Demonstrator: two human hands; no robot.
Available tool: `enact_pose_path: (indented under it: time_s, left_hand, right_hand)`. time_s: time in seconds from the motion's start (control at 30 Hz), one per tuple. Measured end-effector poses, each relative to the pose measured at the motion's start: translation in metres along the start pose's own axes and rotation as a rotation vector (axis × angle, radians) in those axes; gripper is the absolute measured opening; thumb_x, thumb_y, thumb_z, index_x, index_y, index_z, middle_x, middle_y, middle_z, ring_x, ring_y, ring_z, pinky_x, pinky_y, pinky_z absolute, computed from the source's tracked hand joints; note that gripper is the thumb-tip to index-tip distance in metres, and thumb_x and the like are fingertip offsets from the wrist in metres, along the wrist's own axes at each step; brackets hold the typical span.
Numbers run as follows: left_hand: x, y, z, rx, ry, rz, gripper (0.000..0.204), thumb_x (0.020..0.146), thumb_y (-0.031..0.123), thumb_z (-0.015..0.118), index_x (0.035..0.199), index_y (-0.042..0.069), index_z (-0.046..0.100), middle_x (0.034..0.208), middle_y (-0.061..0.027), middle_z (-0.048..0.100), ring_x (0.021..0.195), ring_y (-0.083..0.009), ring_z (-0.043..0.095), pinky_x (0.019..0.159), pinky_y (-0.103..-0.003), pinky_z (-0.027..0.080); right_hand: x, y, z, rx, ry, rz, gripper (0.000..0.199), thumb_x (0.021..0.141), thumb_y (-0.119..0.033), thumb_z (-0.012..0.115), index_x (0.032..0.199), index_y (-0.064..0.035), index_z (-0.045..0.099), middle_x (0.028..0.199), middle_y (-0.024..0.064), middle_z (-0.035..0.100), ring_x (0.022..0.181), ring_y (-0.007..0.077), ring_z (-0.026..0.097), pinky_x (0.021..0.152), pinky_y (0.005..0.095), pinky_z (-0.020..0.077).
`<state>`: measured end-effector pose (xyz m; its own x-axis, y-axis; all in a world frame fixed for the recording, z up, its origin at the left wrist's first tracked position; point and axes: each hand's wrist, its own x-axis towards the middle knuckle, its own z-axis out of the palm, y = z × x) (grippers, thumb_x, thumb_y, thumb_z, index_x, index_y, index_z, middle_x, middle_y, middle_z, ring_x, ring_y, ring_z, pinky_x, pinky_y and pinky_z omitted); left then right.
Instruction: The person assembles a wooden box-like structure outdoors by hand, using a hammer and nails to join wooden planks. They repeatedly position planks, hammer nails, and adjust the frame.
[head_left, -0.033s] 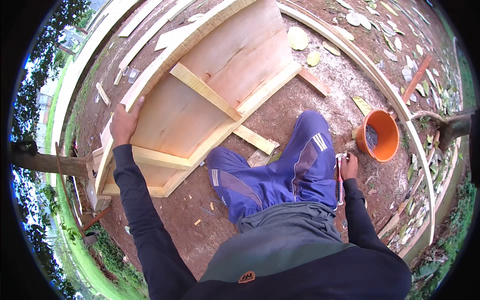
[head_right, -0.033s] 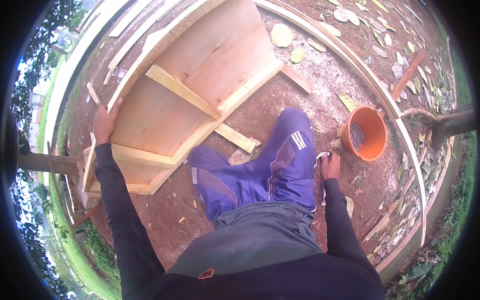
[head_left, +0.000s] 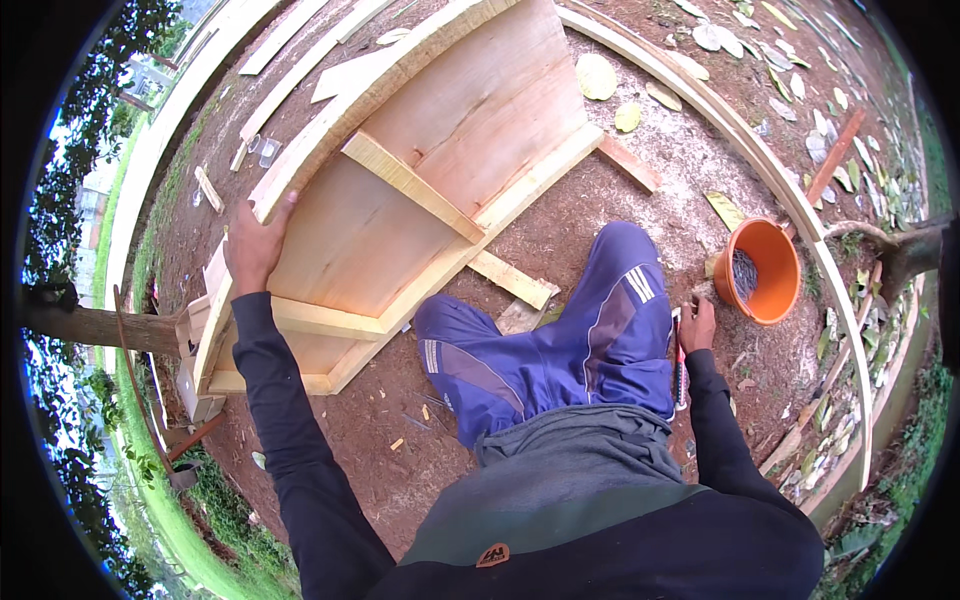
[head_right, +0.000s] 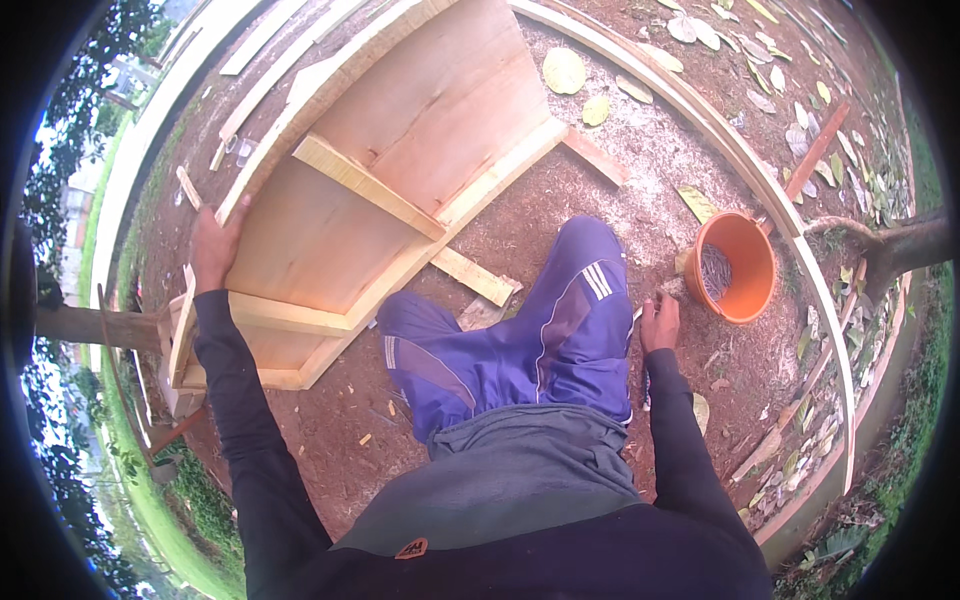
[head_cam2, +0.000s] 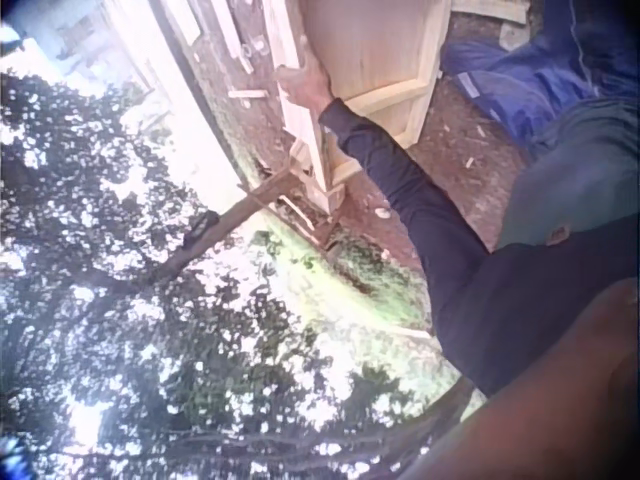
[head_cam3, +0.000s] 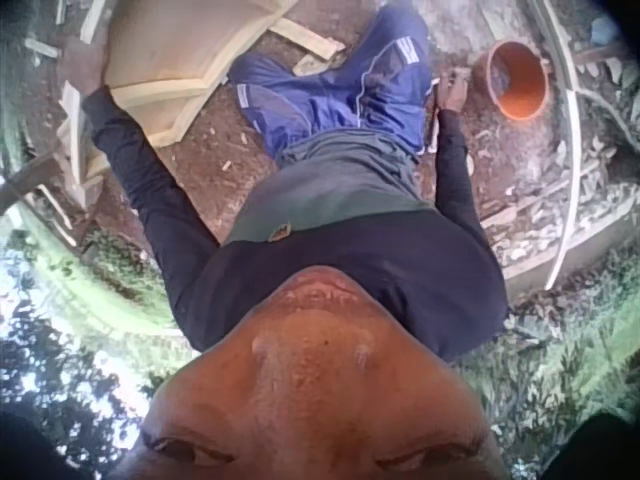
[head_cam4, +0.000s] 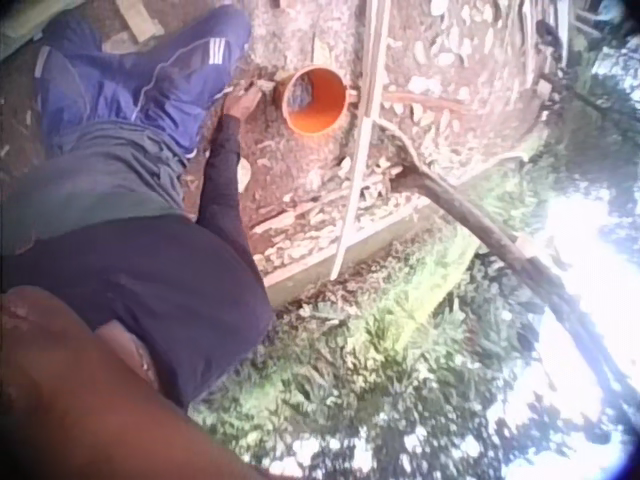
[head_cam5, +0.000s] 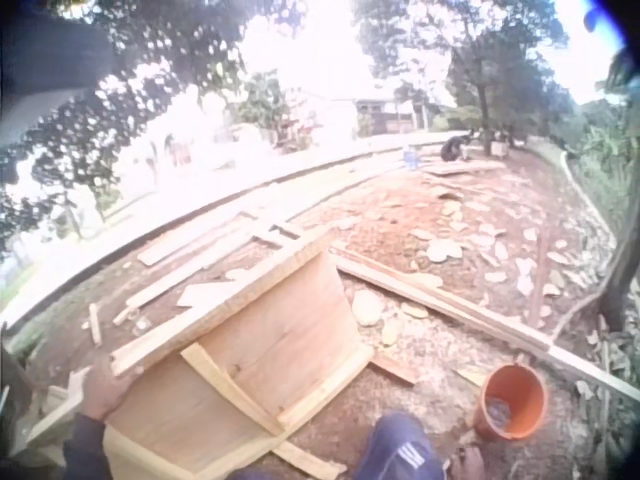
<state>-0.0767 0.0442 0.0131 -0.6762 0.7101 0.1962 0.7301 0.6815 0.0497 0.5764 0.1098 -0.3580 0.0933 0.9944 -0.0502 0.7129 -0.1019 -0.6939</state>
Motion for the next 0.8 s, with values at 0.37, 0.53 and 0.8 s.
enact_pose_path:
  time_s: [0.37, 0.53, 0.8]
  left_hand:
    - [0.000, 0.249, 0.018, 0.071, 0.025, 0.402, 0.103, 0.073, 0.060, 0.082, 0.146, -0.004, 0.045, 0.134, -0.0287, 0.058, 0.126, -0.0421, 0.059, 0.103, -0.053, 0.049]
    - [-0.026, 0.267, 0.001, 0.052, 0.026, 0.382, 0.062, 0.073, 0.028, 0.074, 0.124, -0.003, 0.056, 0.116, -0.0251, 0.067, 0.109, -0.0402, 0.068, 0.092, -0.050, 0.056]
    - [-0.071, 0.207, -0.071, 0.049, 0.230, 0.393, 0.057, 0.070, 0.027, 0.077, 0.116, -0.001, 0.061, 0.102, -0.0245, 0.071, 0.097, -0.0408, 0.070, 0.082, -0.050, 0.056]
  right_hand:
    - [0.016, -0.182, 0.030, 0.435, -0.066, -0.374, 0.033, 0.096, -0.015, 0.064, 0.124, 0.0022, 0.061, 0.111, 0.0184, 0.065, 0.102, 0.0325, 0.065, 0.091, 0.0418, 0.0516]
    - [0.000, -0.178, 0.039, 0.557, -0.151, -0.316, 0.038, 0.093, -0.020, 0.069, 0.122, 0.0025, 0.062, 0.108, 0.0194, 0.065, 0.101, 0.0331, 0.066, 0.089, 0.0418, 0.0519]
    - [0.022, -0.180, 0.060, 0.479, -0.640, -0.267, 0.067, 0.090, -0.045, 0.074, 0.129, 0.0066, 0.059, 0.118, 0.0234, 0.067, 0.106, 0.0310, 0.068, 0.094, 0.0392, 0.0539]
